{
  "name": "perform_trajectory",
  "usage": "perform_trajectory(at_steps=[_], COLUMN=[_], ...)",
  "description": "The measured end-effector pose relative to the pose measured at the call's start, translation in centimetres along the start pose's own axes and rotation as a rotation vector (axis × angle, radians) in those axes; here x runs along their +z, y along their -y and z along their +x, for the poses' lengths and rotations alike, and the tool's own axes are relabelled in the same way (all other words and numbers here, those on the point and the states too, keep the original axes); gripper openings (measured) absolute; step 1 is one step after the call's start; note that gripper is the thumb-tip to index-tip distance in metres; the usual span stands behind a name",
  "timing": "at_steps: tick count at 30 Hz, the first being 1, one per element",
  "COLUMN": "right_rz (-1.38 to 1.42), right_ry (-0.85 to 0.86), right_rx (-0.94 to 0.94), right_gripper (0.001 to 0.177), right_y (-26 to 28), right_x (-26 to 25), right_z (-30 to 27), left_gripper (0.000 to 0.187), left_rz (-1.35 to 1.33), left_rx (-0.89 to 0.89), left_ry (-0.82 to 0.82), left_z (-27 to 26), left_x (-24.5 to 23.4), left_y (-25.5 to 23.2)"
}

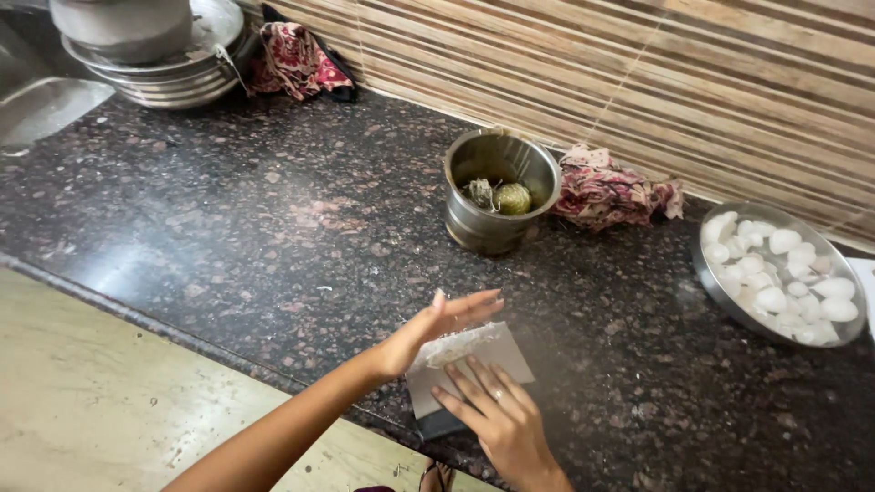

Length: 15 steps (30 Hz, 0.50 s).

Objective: The person holds a green wax ball with an embedded wick on the counter and repeatedly shaves it with a large flat blade, producing white shavings. They gather the shavings with the blade and a paper sheet into a steel cup, wipe the counter with a cloth, rinse the cloth at the sink, and handle silicone molds with brown residue.

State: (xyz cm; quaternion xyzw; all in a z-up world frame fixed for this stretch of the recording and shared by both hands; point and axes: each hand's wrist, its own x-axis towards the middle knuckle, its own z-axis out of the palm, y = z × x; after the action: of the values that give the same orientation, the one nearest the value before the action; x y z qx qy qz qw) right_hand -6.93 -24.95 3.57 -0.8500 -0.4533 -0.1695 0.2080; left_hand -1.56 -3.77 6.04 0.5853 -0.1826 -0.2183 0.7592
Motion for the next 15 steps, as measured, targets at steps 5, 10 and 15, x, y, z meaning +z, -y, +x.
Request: perform_trajectory(at_steps=[5,10,15], right_rz=[-0.049,-0.048,-0.042], right_ry=[-0.124,-0.155,-0.240], right_rx=[-0.033,-0.042,-0.121], right_gripper=[0.039,0.043,0.052], right_y=[0.3,-1.4,-5.1], right_x=[-2.0,-5.1,-11.1], right_z=[0.5,1.9,7.6], left_gripper=[0.102,0.101,0.098], left_rz=[-0.028,-0.156,0.037], left_rx=[0.207,0.313,0.521], left_ry=[0.004,-0.018,-0.352], left_z=[-0.6,0.0,0.9], left_x=[0.5,1.3,0.4], left_y=[-4.0,-7.0,-9.6])
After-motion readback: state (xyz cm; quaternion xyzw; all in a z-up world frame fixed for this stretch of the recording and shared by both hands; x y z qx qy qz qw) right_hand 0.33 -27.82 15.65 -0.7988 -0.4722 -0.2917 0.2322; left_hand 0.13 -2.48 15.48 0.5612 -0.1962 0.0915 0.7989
